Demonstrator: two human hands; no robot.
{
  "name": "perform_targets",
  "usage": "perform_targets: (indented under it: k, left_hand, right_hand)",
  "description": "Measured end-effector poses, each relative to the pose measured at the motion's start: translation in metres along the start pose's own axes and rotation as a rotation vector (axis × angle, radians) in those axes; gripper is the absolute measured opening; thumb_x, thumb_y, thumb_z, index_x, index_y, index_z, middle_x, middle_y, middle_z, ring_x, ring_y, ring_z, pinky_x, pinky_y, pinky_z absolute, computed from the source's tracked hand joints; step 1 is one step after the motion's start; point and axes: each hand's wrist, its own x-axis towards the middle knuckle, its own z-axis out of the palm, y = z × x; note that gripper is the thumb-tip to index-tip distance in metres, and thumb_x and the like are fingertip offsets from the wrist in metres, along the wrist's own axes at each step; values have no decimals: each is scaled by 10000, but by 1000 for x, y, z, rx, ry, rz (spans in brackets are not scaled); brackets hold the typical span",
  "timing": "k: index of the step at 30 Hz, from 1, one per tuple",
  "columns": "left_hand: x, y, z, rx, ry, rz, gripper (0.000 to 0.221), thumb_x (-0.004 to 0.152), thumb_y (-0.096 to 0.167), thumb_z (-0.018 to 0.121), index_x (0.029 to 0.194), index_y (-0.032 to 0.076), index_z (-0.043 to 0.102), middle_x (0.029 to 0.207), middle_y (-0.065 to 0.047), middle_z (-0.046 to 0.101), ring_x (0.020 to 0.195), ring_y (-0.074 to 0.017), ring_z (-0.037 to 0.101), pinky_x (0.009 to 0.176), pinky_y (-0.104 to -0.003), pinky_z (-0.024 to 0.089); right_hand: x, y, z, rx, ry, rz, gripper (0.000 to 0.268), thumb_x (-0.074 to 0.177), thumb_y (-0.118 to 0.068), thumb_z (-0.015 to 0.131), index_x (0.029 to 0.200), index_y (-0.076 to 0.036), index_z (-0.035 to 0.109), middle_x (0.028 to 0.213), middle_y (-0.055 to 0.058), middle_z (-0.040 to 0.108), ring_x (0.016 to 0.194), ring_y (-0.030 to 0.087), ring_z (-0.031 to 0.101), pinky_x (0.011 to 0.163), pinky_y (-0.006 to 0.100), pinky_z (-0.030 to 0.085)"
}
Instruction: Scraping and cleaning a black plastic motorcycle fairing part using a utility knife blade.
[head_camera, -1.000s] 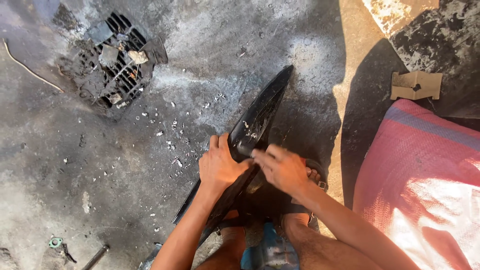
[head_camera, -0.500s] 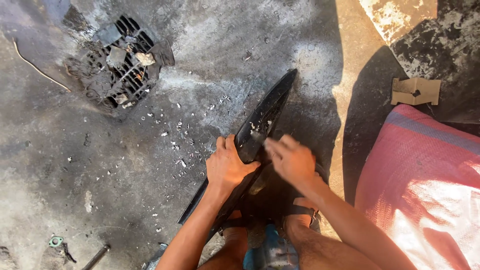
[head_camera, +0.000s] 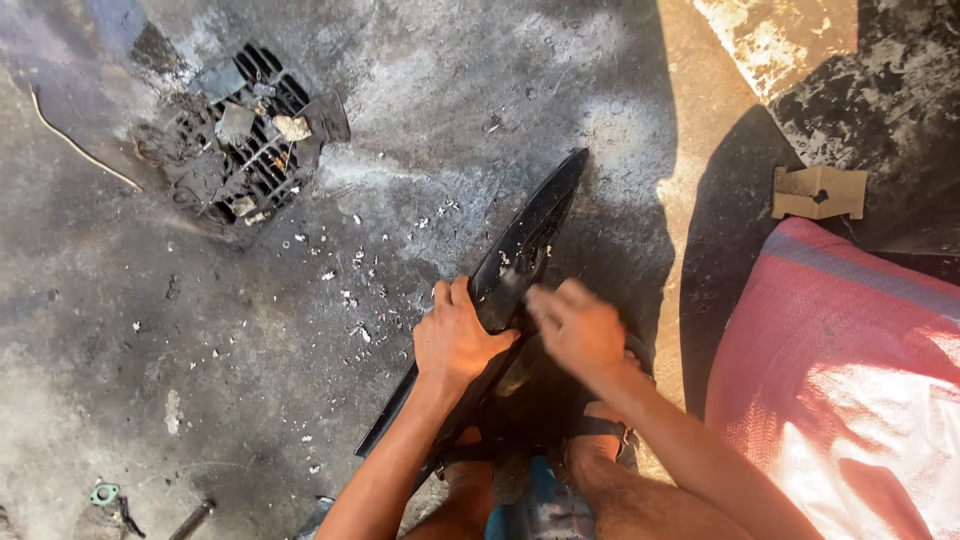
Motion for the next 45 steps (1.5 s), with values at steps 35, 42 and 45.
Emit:
perform_targets:
  k: [35,42,45]
  left_hand:
    - [-1,0,-24,-116,-53,-20,963,678,519,798,1430,23,455,1260,-148,509,1067,-529,660,902,-572,573]
    - [7,-9,-17,-94,-55,-41,1040,619,614,803,1426,62,449,1268,-114,504,1060,-510,670,899,-561,575]
    - [10,-11,-18,-111,-51,-53,1029,601,604,804,1415,76,462,1247,-91,507,1077,-510,663,918,-557,570]
  right_hand:
    - [29,-9,-10,-113,-79,17,169,940,-403,671,1038,-322,783,784,17,628,648,312,695,583,455,588]
    - [11,-30,0,-39,-33,-158,139,934,-389,678,998,-334,788,747,-11,593,587,268,668,546,385,580]
    - [14,-31,0,-38,-31,-164,135,932,-383,681,1014,-351,783,746,-6,585,578,270,653,540,403,577]
